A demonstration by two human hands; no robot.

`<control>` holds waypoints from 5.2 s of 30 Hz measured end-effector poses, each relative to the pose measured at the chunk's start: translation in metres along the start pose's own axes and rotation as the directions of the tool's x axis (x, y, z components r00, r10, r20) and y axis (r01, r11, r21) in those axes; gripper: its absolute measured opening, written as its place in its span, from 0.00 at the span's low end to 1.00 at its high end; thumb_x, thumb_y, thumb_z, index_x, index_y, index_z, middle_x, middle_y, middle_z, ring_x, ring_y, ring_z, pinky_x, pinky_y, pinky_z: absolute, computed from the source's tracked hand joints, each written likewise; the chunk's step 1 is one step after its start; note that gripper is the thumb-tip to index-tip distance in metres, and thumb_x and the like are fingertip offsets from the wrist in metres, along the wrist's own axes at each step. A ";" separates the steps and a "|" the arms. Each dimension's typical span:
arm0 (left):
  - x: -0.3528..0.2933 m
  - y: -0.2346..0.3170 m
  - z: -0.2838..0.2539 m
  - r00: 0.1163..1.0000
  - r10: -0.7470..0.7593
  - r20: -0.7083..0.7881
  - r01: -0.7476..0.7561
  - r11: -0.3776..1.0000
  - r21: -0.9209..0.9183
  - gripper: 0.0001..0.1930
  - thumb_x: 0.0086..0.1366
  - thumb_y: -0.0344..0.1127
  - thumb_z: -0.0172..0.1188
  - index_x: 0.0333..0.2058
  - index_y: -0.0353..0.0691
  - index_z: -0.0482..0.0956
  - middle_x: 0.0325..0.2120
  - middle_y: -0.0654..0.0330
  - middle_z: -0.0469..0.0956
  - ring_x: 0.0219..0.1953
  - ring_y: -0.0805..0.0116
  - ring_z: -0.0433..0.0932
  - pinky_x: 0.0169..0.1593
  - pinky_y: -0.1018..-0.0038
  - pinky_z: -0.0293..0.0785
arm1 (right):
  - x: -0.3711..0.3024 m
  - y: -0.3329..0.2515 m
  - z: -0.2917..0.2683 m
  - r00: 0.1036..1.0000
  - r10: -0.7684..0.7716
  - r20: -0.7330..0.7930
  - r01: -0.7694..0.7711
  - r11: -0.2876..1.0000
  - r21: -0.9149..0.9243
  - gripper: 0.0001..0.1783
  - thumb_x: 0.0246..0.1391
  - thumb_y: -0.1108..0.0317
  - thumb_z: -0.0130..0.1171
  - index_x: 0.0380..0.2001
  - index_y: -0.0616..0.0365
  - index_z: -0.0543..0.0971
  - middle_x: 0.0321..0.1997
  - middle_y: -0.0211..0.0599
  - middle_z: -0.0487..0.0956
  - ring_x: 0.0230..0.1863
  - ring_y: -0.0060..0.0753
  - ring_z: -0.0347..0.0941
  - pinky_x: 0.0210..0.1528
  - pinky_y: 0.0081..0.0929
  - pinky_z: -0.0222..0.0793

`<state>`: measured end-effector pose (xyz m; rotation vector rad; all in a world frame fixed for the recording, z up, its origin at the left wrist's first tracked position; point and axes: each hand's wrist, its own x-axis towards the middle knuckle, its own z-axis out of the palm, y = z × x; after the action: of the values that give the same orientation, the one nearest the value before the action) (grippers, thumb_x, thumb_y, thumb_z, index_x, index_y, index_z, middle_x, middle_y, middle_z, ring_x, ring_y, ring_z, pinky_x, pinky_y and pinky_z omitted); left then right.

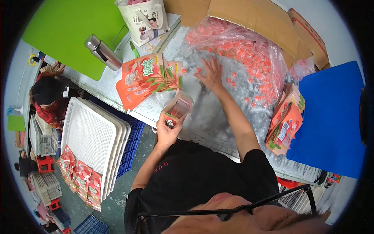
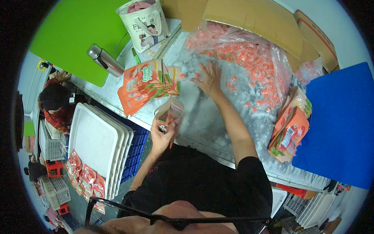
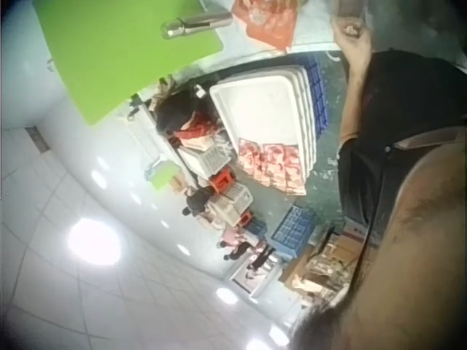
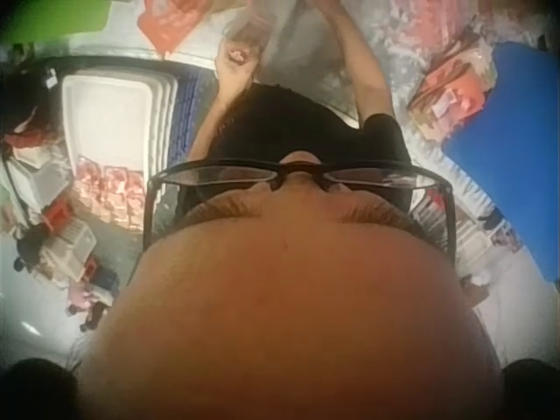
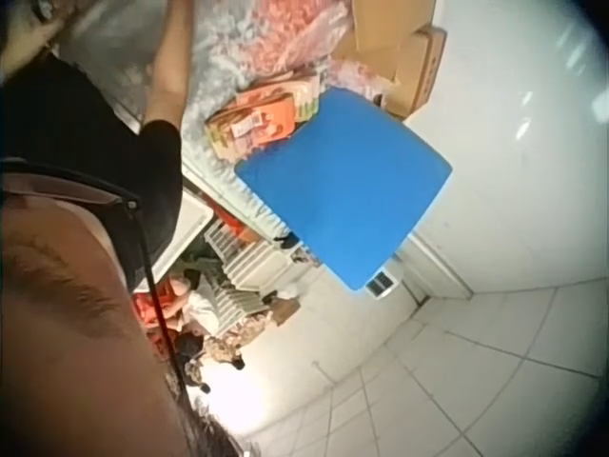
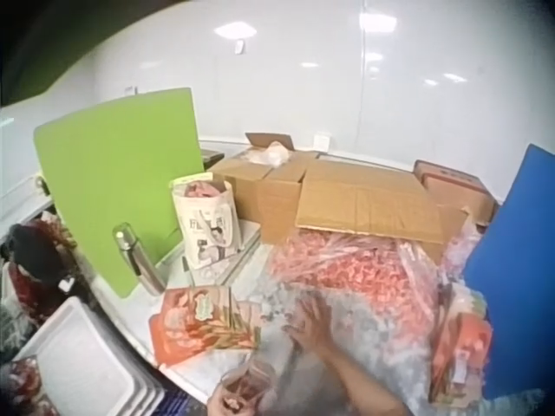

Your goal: Packaging small red plastic toy parts into clear plastic bags.

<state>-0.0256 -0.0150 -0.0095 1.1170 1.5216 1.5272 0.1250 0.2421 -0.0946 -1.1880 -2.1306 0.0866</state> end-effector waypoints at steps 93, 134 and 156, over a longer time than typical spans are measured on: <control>-0.009 -0.034 0.020 0.993 0.108 0.052 -0.105 0.993 -0.046 0.38 0.49 0.19 0.66 0.60 0.32 0.61 0.54 0.56 0.69 0.58 0.65 0.70 0.60 0.70 0.68 | -0.131 -0.008 -0.062 0.932 -0.161 0.324 0.140 0.986 0.087 0.24 0.48 0.54 0.66 0.50 0.40 0.77 0.57 0.34 0.70 0.57 0.44 0.66 0.55 0.44 0.61; 0.009 -0.011 0.021 0.950 0.309 -0.049 -0.280 0.911 0.301 0.35 0.46 0.23 0.72 0.55 0.35 0.68 0.53 0.47 0.71 0.58 0.51 0.72 0.61 0.62 0.66 | -0.016 -0.160 -0.137 0.967 -0.013 0.253 -0.216 0.480 0.850 0.15 0.65 0.60 0.52 0.41 0.61 0.79 0.42 0.39 0.80 0.45 0.30 0.76 0.47 0.29 0.71; 0.046 -0.006 -0.062 0.967 0.139 0.213 -0.146 0.989 0.019 0.54 0.35 0.36 0.84 0.62 0.36 0.63 0.62 0.49 0.65 0.64 0.61 0.65 0.65 0.63 0.63 | -0.016 -0.161 -0.187 0.535 -0.708 0.461 0.483 0.704 0.521 0.16 0.45 0.76 0.57 0.41 0.61 0.74 0.43 0.42 0.73 0.50 0.47 0.73 0.46 0.37 0.75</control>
<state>-0.1009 0.0035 -0.0076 1.3878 1.3528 1.4283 0.1245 0.0877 0.0987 -0.1190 -2.8616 0.5908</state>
